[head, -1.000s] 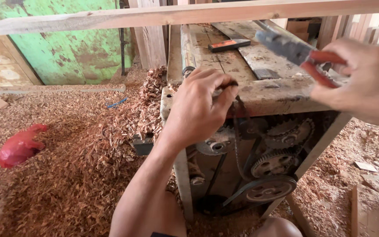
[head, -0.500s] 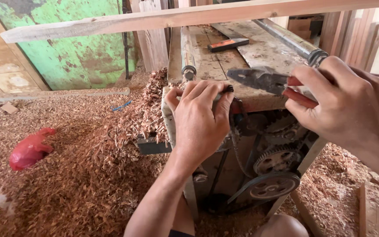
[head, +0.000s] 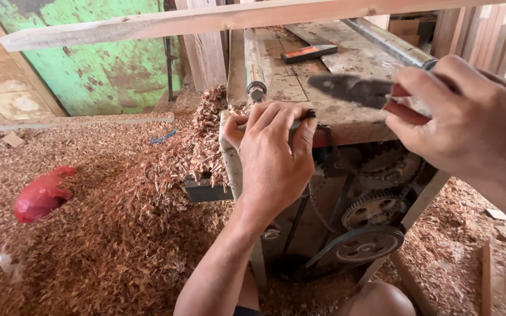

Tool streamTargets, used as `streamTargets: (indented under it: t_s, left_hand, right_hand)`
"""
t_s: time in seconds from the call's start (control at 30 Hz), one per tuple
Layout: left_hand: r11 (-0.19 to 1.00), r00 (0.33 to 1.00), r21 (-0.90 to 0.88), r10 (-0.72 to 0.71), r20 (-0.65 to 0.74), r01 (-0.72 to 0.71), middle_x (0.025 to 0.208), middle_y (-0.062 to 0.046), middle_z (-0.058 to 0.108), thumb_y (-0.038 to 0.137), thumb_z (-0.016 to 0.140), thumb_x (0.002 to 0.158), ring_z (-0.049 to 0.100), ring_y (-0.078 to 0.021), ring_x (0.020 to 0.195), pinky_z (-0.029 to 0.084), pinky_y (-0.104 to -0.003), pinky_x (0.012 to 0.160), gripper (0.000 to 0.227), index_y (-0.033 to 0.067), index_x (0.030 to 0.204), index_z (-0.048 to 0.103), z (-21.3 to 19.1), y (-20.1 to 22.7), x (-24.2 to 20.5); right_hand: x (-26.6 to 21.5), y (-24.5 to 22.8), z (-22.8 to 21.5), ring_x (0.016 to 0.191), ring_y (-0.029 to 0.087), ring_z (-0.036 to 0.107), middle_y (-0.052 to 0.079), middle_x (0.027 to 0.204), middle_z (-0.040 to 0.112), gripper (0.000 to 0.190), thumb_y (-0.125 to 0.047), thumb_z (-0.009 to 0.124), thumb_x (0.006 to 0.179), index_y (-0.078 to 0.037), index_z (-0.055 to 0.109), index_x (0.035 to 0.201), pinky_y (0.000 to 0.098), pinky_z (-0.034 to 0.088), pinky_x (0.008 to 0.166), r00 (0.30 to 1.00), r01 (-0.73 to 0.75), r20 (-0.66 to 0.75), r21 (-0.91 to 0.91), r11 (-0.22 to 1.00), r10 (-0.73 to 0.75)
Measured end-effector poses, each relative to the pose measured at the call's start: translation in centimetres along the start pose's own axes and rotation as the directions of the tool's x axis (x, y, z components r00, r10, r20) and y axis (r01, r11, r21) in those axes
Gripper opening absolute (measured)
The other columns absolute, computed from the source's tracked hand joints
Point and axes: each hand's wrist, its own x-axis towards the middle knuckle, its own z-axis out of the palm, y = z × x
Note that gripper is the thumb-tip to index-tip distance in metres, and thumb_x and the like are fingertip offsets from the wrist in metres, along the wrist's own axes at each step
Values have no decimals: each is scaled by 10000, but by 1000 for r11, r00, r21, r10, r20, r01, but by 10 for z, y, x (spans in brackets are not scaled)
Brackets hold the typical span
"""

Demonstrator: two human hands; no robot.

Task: The person sits on the floor and uses pliers to manipulate a metal chain on a piece of machinery. They then use a hammer to tap the chain, likely to secure a link or adjust its position.

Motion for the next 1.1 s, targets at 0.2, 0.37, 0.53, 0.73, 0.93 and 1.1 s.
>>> streamTargets:
  t_s: [0.2, 0.37, 0.53, 0.73, 0.93, 1.1]
  left_hand:
    - [997, 999, 75, -20, -43, 23, 1045, -49, 759, 211, 665, 965, 660, -209, 1059, 269, -425, 1026, 179, 62, 1013, 753, 5, 2, -1]
    - [994, 995, 106, 28, -91, -18, 1106, -28, 755, 220, 662, 1016, 670, -172, 1086, 289, -398, 1069, 192, 76, 1106, 752, 5, 0, -10]
    - [994, 993, 108, 37, -115, -25, 1111, -24, 761, 215, 664, 1003, 672, -171, 1081, 293, -385, 1052, 193, 76, 1102, 753, 7, 3, -10]
    - [986, 993, 164, -36, 115, 16, 990, -50, 763, 231, 682, 975, 652, -181, 949, 416, -377, 919, 175, 78, 1026, 751, 0, 0, 11]
    - [941, 752, 126, -329, 571, 315, 993, -32, 755, 269, 608, 963, 718, -168, 846, 593, -350, 753, 227, 108, 1077, 721, -23, -5, 51]
    - [929, 670, 148, -350, 654, 340, 1067, -69, 751, 276, 602, 959, 709, -179, 917, 599, -355, 823, 267, 86, 1118, 703, -31, -2, 65]
  right_hand:
    - [3, 2, 5, 606, 145, 638, 90, 807, 650, 447, -321, 902, 802, -65, 754, 1138, 255, 548, 481, 1000, 3, 29, 79, 997, -5]
    - [0, 3, 2, 551, 140, 635, 90, 791, 669, 406, -331, 889, 787, -79, 765, 1080, 253, 538, 436, 998, 54, 41, 5, 999, -54]
    - [-4, 2, -6, 550, 116, 637, 30, 744, 662, 399, -436, 883, 767, -202, 779, 1073, 257, 535, 447, 988, 85, 139, -87, 993, -72]
    - [-6, 4, -9, 529, 87, 621, -7, 704, 653, 384, -485, 884, 806, -237, 793, 1085, 231, 524, 450, 976, 55, 218, -138, 989, -24]
    - [-7, 10, -10, 552, 137, 637, 79, 748, 688, 378, -283, 905, 784, -80, 783, 1079, 246, 544, 470, 993, -51, 118, 161, 986, 32]
    - [-8, 7, -13, 573, 142, 660, 92, 786, 708, 356, -266, 891, 799, -82, 779, 1081, 247, 537, 449, 995, -50, 97, 201, 978, 31]
